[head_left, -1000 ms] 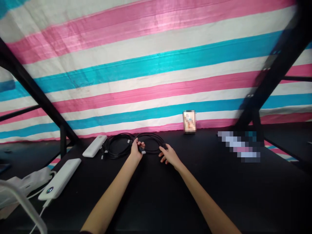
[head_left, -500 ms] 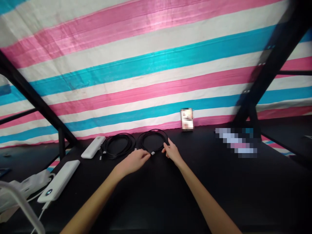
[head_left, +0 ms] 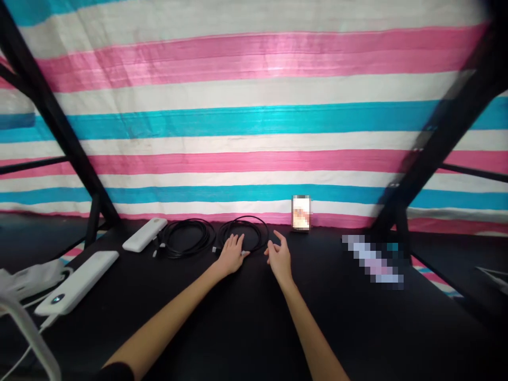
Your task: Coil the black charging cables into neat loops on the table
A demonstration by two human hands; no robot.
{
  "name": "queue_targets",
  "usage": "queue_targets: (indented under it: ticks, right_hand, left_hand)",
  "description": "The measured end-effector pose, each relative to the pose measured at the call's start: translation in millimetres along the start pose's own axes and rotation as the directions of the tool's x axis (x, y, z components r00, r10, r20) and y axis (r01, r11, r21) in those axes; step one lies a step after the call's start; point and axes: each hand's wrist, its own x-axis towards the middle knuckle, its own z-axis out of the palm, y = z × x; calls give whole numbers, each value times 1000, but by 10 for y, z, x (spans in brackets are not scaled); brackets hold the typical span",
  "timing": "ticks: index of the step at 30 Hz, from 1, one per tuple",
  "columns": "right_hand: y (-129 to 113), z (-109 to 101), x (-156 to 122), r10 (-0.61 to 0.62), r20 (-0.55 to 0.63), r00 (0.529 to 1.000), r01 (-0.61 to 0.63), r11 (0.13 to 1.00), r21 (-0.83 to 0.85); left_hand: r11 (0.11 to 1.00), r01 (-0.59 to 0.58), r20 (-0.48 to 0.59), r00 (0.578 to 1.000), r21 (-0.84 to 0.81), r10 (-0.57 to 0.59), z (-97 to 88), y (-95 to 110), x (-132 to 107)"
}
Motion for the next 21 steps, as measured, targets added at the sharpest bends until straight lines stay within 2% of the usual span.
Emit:
queue_targets:
  ticks: [2, 5, 7, 10, 13, 17, 21]
  right_hand:
    - [-29, 6, -19, -14, 14, 1000, 14, 1000, 8]
    - [-79, 13, -49, -27, 22, 999, 27, 1000, 4]
    - [-116, 21, -68, -41, 14, 999, 41, 999, 17]
    - [-155, 48, -103, -57, 25, 998, 56, 997, 48]
    - [-161, 94, -147, -63, 67, 996, 59, 997, 56]
    - [-139, 151, -183, -58, 114, 992, 54, 998, 42]
    - [-111, 164, -171, -50, 134, 990, 47, 998, 29]
  left_hand:
    - [997, -5, 19, 1000, 72, 4, -73, 19, 16]
    - [984, -2, -19, 1000, 178, 5, -324, -60, -10]
    - [961, 77, -108, 993, 266, -50, -525, -199, -73]
    - [879, 270, -223, 955, 393, -193, -764, -461, -204]
    - [804, 353, -253, 932, 479, -259, -888, -666, -309]
    - [791, 320, -202, 947, 522, -250, -952, -761, -359]
    - [820, 214, -160, 976, 532, -151, -985, -736, -408]
